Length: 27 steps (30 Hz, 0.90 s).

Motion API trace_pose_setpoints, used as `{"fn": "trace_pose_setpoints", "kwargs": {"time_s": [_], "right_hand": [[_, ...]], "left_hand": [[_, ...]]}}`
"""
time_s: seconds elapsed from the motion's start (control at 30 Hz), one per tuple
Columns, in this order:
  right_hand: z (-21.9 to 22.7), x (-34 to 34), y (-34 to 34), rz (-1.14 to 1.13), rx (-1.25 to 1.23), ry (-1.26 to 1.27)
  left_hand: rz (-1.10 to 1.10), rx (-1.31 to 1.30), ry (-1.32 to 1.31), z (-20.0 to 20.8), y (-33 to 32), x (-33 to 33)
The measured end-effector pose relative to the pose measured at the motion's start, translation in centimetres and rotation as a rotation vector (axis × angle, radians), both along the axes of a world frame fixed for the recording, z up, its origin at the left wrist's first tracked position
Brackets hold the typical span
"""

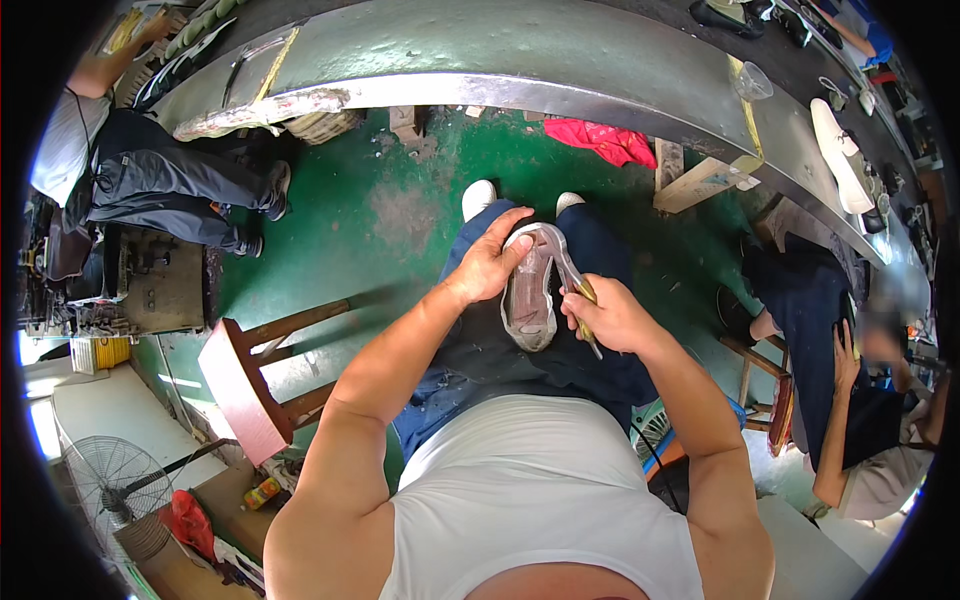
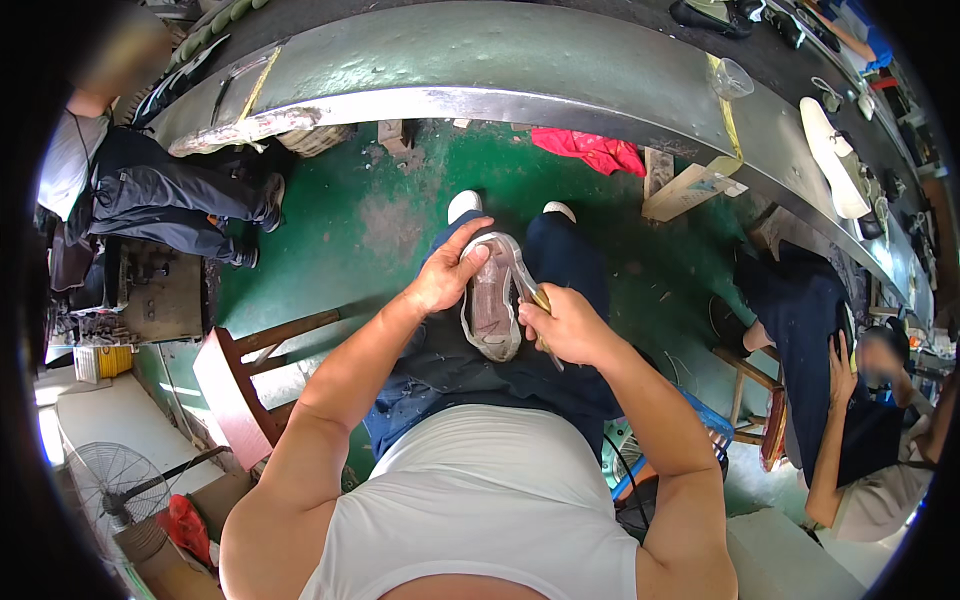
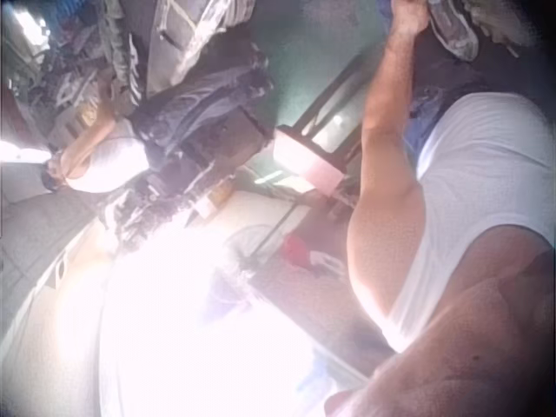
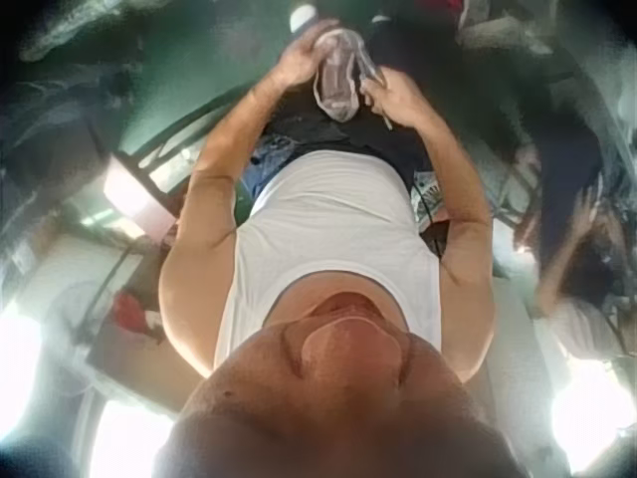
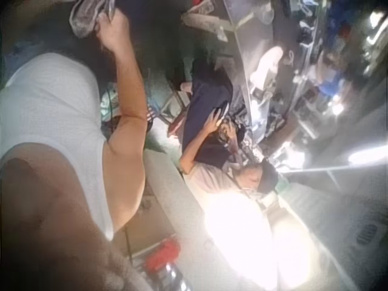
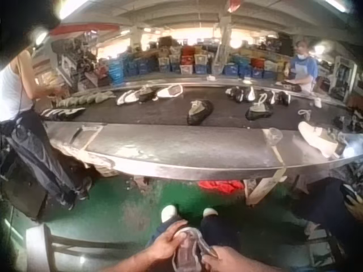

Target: Manually adjusting and shaping shoe components using specialized pliers during the manufacturing process.

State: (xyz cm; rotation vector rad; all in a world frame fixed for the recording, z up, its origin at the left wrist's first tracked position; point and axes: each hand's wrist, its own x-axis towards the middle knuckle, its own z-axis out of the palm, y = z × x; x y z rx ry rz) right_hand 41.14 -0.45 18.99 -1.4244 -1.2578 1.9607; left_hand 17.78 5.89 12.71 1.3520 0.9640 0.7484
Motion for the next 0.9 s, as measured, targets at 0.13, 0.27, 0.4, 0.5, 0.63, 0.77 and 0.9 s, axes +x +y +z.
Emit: {"fn": "trace_pose_setpoints", "kwargs": {"time_s": [0.13,0.27,0.4,0.5,0.63,0.77,0.9], "right_hand": [[-3.2,-0.8,0.4,0.18,0.499,-0.425],[-3.5,-0.7,-1.4,0.086,0.744,-0.514],[0.6,-0.2,-2.1,0.237,0.614,-0.777],[1.6,1.2,-1.7,0.217,0.507,-0.492],[2.8,4.2,-4.2,0.159,0.596,-0.22],[4.2,7.2,-5.2,0.488,0.156,-0.059],[5.5,6.8,-6.1,0.327,0.468,-0.174]], "left_hand": [[0.084,0.01,-0.023,-2.3,0.2,-0.2],[0.081,-0.05,-0.122,-1.4,0.0,-0.2],[0.194,-0.436,-0.408,2.4,-1.1,1.6],[0.232,-0.325,-0.291,2.4,-1.3,2.3],[0.059,0.168,-0.103,5.8,-3.3,2.2],[-0.022,0.306,-0.03,7.1,-6.0,1.5],[-0.063,0.449,-0.037,5.8,-7.7,1.0]]}}
